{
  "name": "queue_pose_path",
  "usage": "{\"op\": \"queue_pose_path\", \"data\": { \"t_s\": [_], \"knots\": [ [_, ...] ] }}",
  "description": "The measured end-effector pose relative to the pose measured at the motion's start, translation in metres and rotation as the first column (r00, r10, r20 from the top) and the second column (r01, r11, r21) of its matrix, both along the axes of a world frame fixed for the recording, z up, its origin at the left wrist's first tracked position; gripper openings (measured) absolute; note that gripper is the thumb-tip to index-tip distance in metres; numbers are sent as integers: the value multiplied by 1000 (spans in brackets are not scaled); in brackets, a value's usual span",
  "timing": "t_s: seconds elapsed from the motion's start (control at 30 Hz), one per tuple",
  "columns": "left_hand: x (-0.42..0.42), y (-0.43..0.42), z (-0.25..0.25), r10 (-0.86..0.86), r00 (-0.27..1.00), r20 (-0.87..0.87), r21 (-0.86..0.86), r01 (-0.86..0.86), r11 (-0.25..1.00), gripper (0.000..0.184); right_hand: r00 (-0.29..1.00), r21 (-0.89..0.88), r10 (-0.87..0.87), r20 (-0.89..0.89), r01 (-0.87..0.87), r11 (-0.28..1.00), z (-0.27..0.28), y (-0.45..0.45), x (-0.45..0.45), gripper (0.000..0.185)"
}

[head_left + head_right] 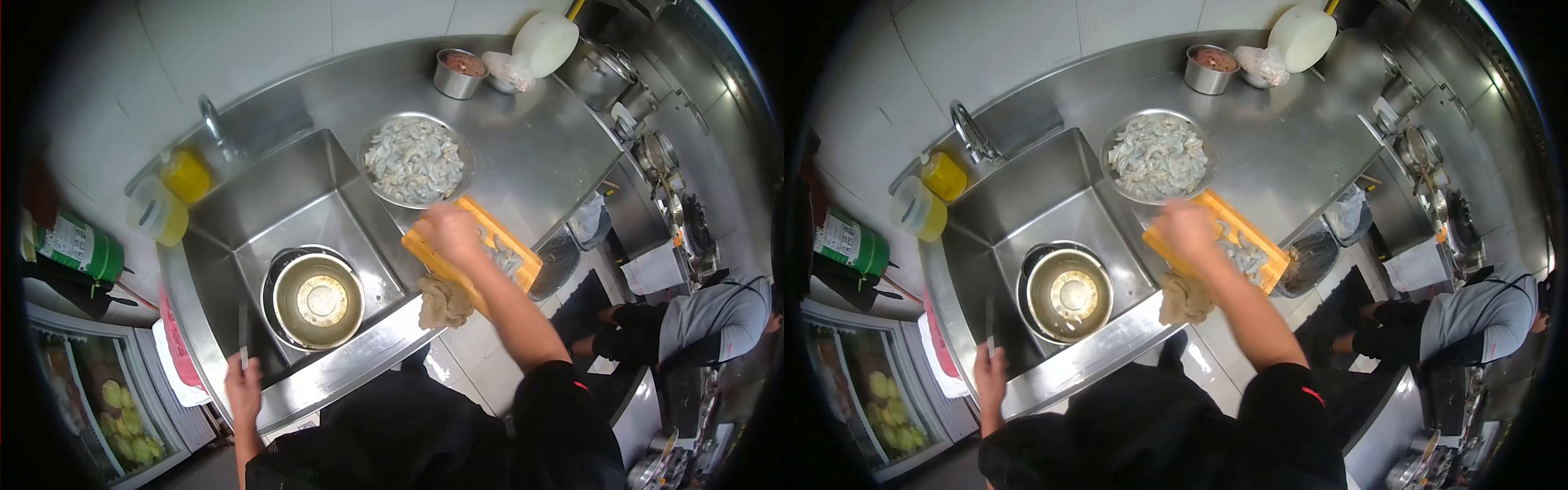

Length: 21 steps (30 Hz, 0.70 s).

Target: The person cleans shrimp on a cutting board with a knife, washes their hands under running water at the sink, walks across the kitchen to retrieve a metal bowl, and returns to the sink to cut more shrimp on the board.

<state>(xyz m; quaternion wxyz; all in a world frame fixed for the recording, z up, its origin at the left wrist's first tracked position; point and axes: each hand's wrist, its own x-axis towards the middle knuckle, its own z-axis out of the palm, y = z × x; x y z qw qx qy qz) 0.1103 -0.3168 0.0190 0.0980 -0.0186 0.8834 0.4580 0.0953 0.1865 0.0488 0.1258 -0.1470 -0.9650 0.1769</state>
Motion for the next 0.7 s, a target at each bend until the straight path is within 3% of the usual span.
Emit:
{"op": "queue_pose_path", "data": {
  "t_s": [0.03,0.07,0.1,0.13,0.17,0.2,0.4,0.5,0.6,0.7],
  "knots": [
    [-1,27,0,-71,997,-18,34,72,997,25,953,20,-204,223,204,979,13,32,16,27],
    [-3,51,-1,-139,990,-27,-50,138,989,25,897,70,-280,343,272,960,14,62,27,29],
    [-4,80,9,-214,977,7,-2,214,977,26,817,129,-352,456,331,935,16,80,33,31],
    [-6,104,9,-293,954,-65,-57,290,955,27,789,138,-333,516,308,942,12,89,37,32],
    [-8,128,17,-317,947,48,-106,321,941,29,758,146,-314,571,283,948,15,94,40,33],
    [-11,150,12,-409,909,-75,-142,396,907,31,726,155,-295,621,256,954,17,99,41,34],
    [-22,245,14,-562,826,-49,-131,552,823,31,791,0,-70,608,88,996,-8,104,33,29],
    [-25,263,6,-561,828,27,-95,560,823,32,780,65,14,626,-70,995,-3,88,33,27],
    [-39,275,-6,-568,819,80,-58,572,818,35,861,52,98,499,-143,988,-22,78,27,24],
    [-57,295,-25,-603,793,81,-30,607,794,38,879,106,313,360,-372,922,-43,77,29,21]
  ]
}}
